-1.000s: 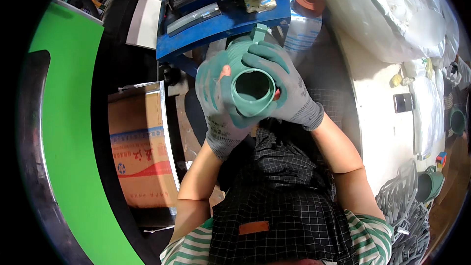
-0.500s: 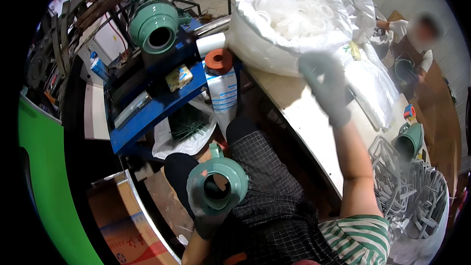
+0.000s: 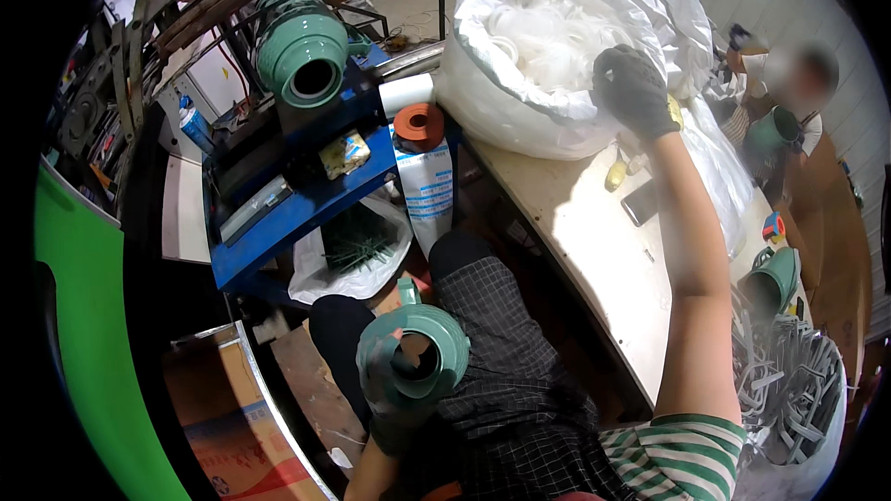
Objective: The person sits on the floor in a workshop and assembles light green kettles. They pick up a kettle body, insert a metal handle, and then attach a lid. The person repeats this process for multiple units, placing the finished kettles on a nearby shelf.
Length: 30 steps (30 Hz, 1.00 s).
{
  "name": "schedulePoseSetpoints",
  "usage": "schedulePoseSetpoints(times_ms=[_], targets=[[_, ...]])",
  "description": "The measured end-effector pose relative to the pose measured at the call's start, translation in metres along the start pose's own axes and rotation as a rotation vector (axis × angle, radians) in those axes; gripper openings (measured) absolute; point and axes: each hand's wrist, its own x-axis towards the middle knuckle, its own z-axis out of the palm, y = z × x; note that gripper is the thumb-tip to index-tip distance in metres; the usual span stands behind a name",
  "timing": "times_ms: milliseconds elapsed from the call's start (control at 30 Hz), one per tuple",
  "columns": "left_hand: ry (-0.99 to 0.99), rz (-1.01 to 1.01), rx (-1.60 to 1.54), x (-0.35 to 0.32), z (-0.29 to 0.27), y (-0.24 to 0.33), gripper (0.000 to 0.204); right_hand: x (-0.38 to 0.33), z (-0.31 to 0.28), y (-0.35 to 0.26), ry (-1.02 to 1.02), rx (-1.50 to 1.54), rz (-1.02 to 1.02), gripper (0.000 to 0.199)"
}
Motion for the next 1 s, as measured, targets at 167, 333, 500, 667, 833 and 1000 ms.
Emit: schedulePoseSetpoints(times_ms=[167, 333, 500, 667, 833, 1000], targets=[[0.018, 0.022, -0.020, -0.002, 0.002, -0.006, 0.081, -0.004, -0.002, 0.009, 0.030, 0.314, 0.026, 0.025], [0.030, 0.032, -0.064, 0.005, 0.005, -0.002, 0.078, 0.025, -0.005, 0.040, 0.146, 0.184, 0.069, 0.035], [0.014, 0.007, -0.121, 0.004, 0.003, -0.002, 0.074, 0.027, 0.004, 0.005, -0.019, -0.173, 0.020, 0.033], [0.019, 0.048, -0.044, 0.007, 0.002, -0.002, 0.071, 0.023, -0.001, 0.010, 0.243, -0.147, 0.035, 0.029], [0.018, 0.019, -0.066, 0.020, -0.004, -0.001, 0.066, 0.013, -0.037, -0.005, 0.225, 0.395, 0.182, 0.042], [0.089, 0.085, 0.319, 0.014, 0.003, -0.008, 0.079, -0.067, -0.022, -0.104, -0.249, 0.957, -0.264, 0.032]])
